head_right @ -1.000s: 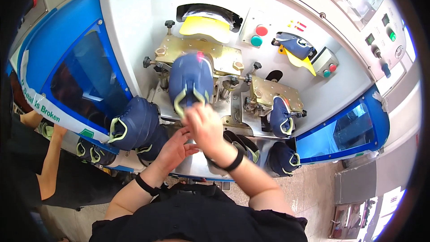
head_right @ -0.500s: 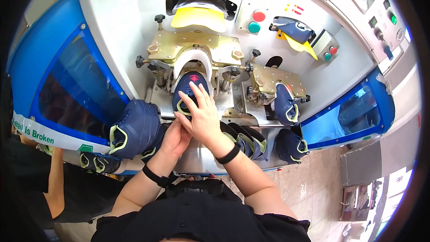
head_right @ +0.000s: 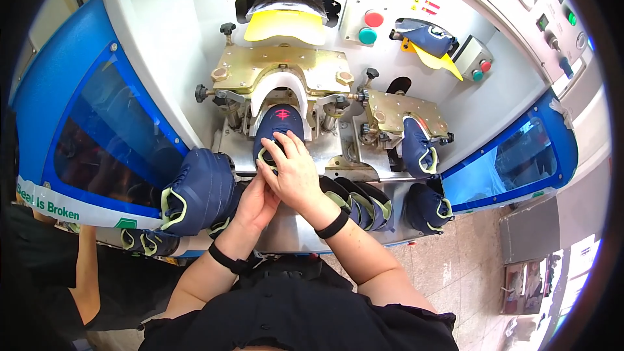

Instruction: Operator loads shoe uppers onto a lasting or shaping machine and triggers the automated cycle.

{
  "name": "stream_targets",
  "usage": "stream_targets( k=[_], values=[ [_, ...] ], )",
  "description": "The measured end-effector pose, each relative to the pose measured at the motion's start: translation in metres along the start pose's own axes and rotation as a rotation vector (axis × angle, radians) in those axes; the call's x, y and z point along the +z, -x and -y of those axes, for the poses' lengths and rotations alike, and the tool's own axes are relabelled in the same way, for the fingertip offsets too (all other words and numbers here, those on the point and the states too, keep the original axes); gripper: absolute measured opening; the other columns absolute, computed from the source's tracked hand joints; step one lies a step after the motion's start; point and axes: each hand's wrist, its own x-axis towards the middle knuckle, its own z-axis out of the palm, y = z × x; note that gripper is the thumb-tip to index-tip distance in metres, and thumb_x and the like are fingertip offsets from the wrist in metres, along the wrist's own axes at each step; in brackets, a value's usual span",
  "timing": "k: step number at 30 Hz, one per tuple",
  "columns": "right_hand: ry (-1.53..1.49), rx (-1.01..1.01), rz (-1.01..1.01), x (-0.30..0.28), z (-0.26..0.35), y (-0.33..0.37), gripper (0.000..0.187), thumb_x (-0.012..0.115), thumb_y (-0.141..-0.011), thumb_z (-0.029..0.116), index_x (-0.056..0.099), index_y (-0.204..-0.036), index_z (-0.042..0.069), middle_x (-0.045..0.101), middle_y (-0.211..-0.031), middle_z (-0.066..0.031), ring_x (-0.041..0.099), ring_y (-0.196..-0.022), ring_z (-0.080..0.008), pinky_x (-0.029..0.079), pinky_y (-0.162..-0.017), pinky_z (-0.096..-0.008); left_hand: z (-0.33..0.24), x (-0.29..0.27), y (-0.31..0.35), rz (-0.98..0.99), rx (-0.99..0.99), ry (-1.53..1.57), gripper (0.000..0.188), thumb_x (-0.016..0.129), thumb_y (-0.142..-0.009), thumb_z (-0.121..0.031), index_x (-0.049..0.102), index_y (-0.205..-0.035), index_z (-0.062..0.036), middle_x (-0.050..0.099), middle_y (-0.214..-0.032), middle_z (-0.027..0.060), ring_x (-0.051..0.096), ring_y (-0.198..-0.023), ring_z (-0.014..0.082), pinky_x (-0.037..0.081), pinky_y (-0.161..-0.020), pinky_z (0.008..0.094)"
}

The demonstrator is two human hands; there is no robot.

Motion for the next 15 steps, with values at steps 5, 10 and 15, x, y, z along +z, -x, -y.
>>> stream_targets(
  k=[5, 10, 15],
  values=[
    [0.002, 0.001, 0.009, 0.000, -0.002, 0.000, 0.044, 0.069, -0.088, 0.030, 0.061, -0.125, 0.009, 0.057, -0.127, -0.0229, 0.050, -0.123, -0.0439, 0.043, -0.104, -0.0473, 0.000, 0.006, 0.002, -0.046, 0.000, -0.012, 0.030, 0.046, -0.105, -0.037, 0.056, -0.124, -0.0149, 0.063, -0.112, -0.0020, 0.062, -0.100, 0.0108, 0.051, -0.092, 0.0312],
    [0.006, -0.002, 0.035, -0.003, 0.000, -0.002, 0.046, 0.068, -0.087, 0.032, 0.060, -0.126, 0.009, 0.056, -0.129, -0.0246, 0.050, -0.123, -0.0439, 0.043, -0.105, -0.0471, 0.002, -0.002, -0.001, -0.018, 0.029, 0.025, 0.032, 0.051, -0.104, -0.035, 0.054, -0.127, -0.0131, 0.062, -0.115, 0.0003, 0.062, -0.104, 0.0118, 0.054, -0.090, 0.0322],
    [0.005, -0.014, 0.112, -0.006, -0.004, -0.004, 0.054, 0.068, -0.088, 0.042, 0.057, -0.130, 0.010, 0.049, -0.138, -0.0280, 0.046, -0.129, -0.0452, 0.042, -0.106, -0.0478, 0.006, -0.006, -0.002, -0.039, 0.084, 0.024, 0.029, 0.046, -0.106, -0.032, 0.052, -0.125, -0.0114, 0.061, -0.113, 0.0014, 0.062, -0.102, 0.0147, 0.054, -0.090, 0.0346]
  ],
)
